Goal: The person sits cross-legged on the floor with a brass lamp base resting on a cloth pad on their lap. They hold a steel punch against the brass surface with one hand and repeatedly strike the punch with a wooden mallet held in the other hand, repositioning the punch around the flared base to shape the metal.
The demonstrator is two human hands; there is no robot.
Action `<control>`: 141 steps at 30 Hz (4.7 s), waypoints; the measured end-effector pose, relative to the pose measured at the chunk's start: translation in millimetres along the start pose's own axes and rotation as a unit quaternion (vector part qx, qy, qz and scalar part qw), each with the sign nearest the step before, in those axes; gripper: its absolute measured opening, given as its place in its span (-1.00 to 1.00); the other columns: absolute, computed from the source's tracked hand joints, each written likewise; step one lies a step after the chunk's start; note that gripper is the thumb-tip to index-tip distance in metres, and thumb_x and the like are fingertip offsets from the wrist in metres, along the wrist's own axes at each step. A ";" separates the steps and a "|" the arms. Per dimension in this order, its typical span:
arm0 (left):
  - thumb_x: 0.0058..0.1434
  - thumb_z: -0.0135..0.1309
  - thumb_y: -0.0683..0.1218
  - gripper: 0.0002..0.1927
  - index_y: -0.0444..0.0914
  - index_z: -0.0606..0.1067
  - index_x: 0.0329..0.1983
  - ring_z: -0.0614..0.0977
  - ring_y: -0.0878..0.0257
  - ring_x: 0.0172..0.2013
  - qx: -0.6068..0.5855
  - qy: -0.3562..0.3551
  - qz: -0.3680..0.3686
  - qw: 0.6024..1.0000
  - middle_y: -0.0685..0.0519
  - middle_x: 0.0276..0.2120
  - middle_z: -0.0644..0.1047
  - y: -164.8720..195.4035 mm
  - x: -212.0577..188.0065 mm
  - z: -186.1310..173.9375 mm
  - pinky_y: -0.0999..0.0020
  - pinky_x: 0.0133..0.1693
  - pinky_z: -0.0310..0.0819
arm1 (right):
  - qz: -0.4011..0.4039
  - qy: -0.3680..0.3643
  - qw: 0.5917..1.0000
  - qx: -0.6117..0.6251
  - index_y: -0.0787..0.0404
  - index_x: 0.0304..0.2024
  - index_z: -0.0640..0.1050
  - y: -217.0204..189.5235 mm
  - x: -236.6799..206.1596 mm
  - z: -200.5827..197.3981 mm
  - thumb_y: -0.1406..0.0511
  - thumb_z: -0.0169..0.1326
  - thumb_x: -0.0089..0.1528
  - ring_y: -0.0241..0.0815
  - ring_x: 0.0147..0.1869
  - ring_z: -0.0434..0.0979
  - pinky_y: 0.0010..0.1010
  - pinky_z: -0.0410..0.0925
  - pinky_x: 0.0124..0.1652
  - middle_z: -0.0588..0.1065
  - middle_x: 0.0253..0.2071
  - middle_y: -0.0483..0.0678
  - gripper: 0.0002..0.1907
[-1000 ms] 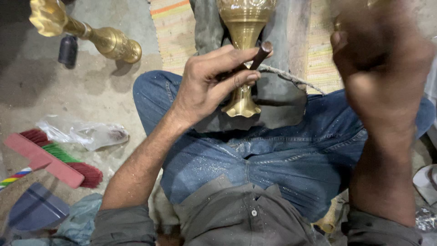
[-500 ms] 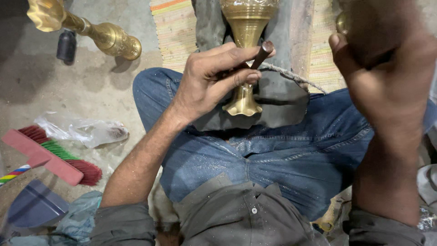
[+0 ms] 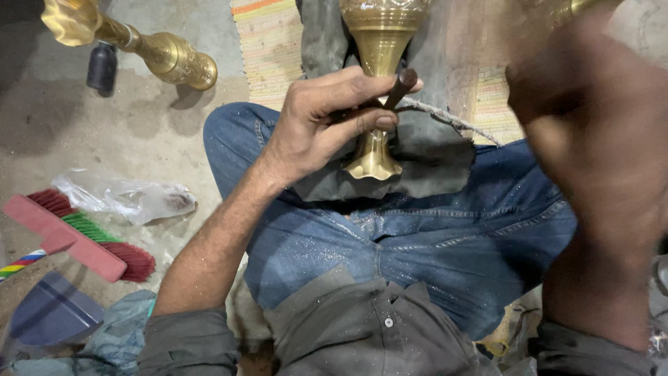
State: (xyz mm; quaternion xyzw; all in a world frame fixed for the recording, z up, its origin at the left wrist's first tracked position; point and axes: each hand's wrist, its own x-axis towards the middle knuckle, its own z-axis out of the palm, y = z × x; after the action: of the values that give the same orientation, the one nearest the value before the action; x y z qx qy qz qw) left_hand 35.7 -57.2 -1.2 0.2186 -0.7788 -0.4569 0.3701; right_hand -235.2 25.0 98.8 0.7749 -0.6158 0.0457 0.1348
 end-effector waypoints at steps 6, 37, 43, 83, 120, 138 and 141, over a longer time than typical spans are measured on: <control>0.44 0.28 -0.16 -0.61 -0.18 0.52 0.30 0.68 0.39 -0.17 0.000 -0.013 0.017 1.000 0.06 0.01 0.67 -6.4 -2.0 -1.4 0.50 -0.15 0.66 | 0.106 0.029 0.962 0.251 0.26 0.16 0.45 -3.3 -10.5 9.1 0.36 0.32 0.40 -0.07 0.00 0.62 -0.28 0.48 0.00 0.53 -0.09 0.03 -0.63; 0.46 0.22 -0.21 -0.66 -0.22 0.53 0.27 0.68 0.36 -0.18 -0.082 -0.029 0.001 0.996 0.10 -0.21 0.57 -10.8 -9.8 -4.8 0.47 -0.12 0.63 | 0.031 -0.018 0.992 0.120 0.28 0.00 0.46 -5.6 -12.6 -3.6 0.38 0.36 0.31 -0.05 0.02 0.54 -0.29 0.42 0.04 0.47 -0.09 0.03 -0.67; 0.41 0.23 -0.23 -0.69 -0.26 0.54 0.20 0.71 0.30 -0.10 -0.087 -0.020 -0.006 0.996 0.08 -0.13 0.60 -15.9 -12.7 -3.3 0.45 -0.07 0.66 | 0.020 0.014 0.994 0.105 0.26 -0.11 0.46 -10.3 -2.6 -4.9 0.40 0.32 0.29 -0.13 -0.06 0.56 -0.27 0.43 -0.04 0.49 -0.18 -0.02 -0.74; 0.36 0.32 -0.14 -0.66 -0.34 0.56 0.14 0.72 0.37 -0.12 0.050 0.016 -0.038 0.998 0.02 -0.03 0.67 22.2 24.8 -3.2 0.46 -0.08 0.66 | 0.054 0.094 0.958 0.266 0.31 0.07 0.50 8.0 -9.6 59.1 0.43 0.33 0.28 0.11 -0.04 0.67 -0.17 0.49 -0.10 0.61 -0.07 0.18 -0.64; 0.39 0.30 -0.10 -0.63 -0.31 0.55 0.19 0.68 0.32 -0.28 0.113 -0.004 0.005 0.994 0.05 -0.25 0.61 18.8 25.3 -4.6 0.40 -0.25 0.60 | 0.046 0.088 0.966 0.240 0.27 0.01 0.52 28.5 -0.6 50.0 0.40 0.29 0.33 -0.05 -0.15 0.65 -0.28 0.48 -0.17 0.56 -0.27 0.05 -0.75; 0.40 0.33 -0.07 -0.63 -0.33 0.55 0.16 0.71 0.31 -0.19 0.115 0.002 0.008 0.993 0.02 -0.15 0.63 27.5 25.1 -6.7 0.40 -0.15 0.62 | 0.018 0.009 0.984 0.177 0.33 -0.04 0.52 32.3 1.2 51.9 0.42 0.36 0.18 0.07 -0.24 0.64 -0.13 0.47 -0.22 0.57 -0.33 0.15 -0.65; 0.37 0.32 -0.09 -0.63 -0.32 0.57 0.17 0.68 0.32 -0.30 0.111 0.002 -0.029 0.993 0.03 -0.26 0.61 26.2 25.8 -5.8 0.40 -0.25 0.57 | 0.043 0.097 0.968 0.228 0.34 0.02 0.47 30.1 0.3 52.7 0.40 0.29 0.34 -0.01 -0.14 0.64 -0.25 0.49 -0.14 0.55 -0.23 0.12 -0.71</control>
State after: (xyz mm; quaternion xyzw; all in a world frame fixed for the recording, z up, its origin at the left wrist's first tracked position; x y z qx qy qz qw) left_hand 23.9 -65.2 33.1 0.2817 -0.8174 -0.3777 0.3313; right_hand -269.2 4.6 52.9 0.7501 -0.6053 0.2661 0.0115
